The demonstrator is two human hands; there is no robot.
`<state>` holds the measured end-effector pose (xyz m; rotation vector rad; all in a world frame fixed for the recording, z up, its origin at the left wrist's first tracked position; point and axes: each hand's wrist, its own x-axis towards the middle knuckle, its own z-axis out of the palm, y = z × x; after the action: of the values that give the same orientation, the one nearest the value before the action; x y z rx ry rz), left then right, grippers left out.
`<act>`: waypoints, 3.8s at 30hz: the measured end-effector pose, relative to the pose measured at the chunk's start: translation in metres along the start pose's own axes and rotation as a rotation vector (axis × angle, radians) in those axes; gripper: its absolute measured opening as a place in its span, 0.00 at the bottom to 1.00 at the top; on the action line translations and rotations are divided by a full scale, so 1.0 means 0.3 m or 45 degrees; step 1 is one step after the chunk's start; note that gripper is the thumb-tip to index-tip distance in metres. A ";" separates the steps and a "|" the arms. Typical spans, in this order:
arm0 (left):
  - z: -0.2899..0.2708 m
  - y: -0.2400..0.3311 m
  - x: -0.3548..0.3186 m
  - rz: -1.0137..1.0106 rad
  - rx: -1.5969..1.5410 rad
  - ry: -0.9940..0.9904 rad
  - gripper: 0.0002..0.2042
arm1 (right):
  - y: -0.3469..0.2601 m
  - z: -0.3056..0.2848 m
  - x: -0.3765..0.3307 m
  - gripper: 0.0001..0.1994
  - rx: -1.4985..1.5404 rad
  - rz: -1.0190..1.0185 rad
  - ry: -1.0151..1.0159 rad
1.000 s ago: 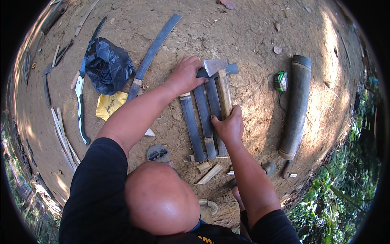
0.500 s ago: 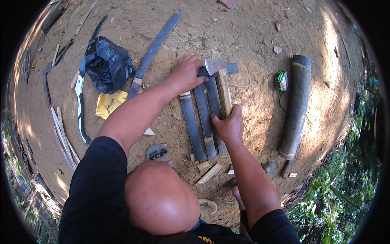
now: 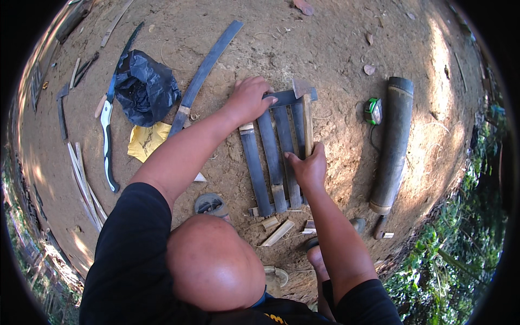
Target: The person measures, assembles, and secures bamboo slats and wood frames using a measuring tape, an axe, and small pins while working on the ground outdoors.
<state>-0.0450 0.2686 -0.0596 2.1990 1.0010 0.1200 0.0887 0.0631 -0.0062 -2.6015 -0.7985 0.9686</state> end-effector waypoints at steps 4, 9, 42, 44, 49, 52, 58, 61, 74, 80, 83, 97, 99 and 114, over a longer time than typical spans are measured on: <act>-0.018 0.022 0.009 -0.077 -0.045 -0.054 0.14 | -0.007 -0.006 0.006 0.32 0.015 0.114 0.013; -0.019 -0.009 -0.001 -0.050 -0.202 0.032 0.13 | -0.013 0.010 0.008 0.34 -0.019 0.087 0.059; 0.042 0.117 -0.255 -0.465 -1.212 -0.203 0.12 | -0.017 -0.018 0.004 0.33 0.029 0.096 0.003; 0.042 0.119 -0.207 -0.429 -1.173 -0.076 0.10 | -0.021 -0.024 0.001 0.33 0.010 0.113 0.013; 0.016 0.092 -0.086 -0.008 -0.694 0.357 0.07 | -0.015 -0.012 0.004 0.32 -0.012 0.089 0.004; 0.004 0.122 -0.036 -0.102 -0.590 0.330 0.08 | 0.006 -0.012 0.010 0.33 0.005 0.098 0.002; 0.027 0.060 0.001 0.051 -0.180 0.330 0.10 | -0.011 -0.029 0.005 0.35 0.035 0.128 -0.019; 0.060 0.028 0.009 -0.042 -0.325 0.268 0.10 | -0.005 -0.029 0.004 0.35 0.046 0.130 -0.030; 0.085 0.028 -0.003 0.112 -0.060 0.367 0.09 | -0.010 -0.034 0.005 0.32 0.036 0.150 -0.070; 0.101 0.044 -0.013 0.318 0.180 0.508 0.06 | -0.025 -0.042 0.004 0.33 0.022 0.189 -0.084; 0.105 0.039 -0.009 0.381 0.195 0.538 0.06 | -0.020 -0.034 0.006 0.33 0.028 0.190 -0.078; 0.116 0.020 -0.007 0.406 0.092 0.577 0.04 | 0.116 -0.042 -0.137 0.26 0.191 -0.342 -0.110; 0.117 0.022 -0.006 0.393 0.102 0.584 0.04 | 0.087 -0.042 -0.130 0.26 0.125 -0.261 -0.154; 0.108 0.028 -0.009 0.370 0.114 0.546 0.04 | 0.077 -0.015 -0.133 0.26 0.133 -0.584 0.168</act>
<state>-0.0303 0.2446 -0.0778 2.4473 0.9109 0.7171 0.0759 0.0211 0.0086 -2.2177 -1.2001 0.6767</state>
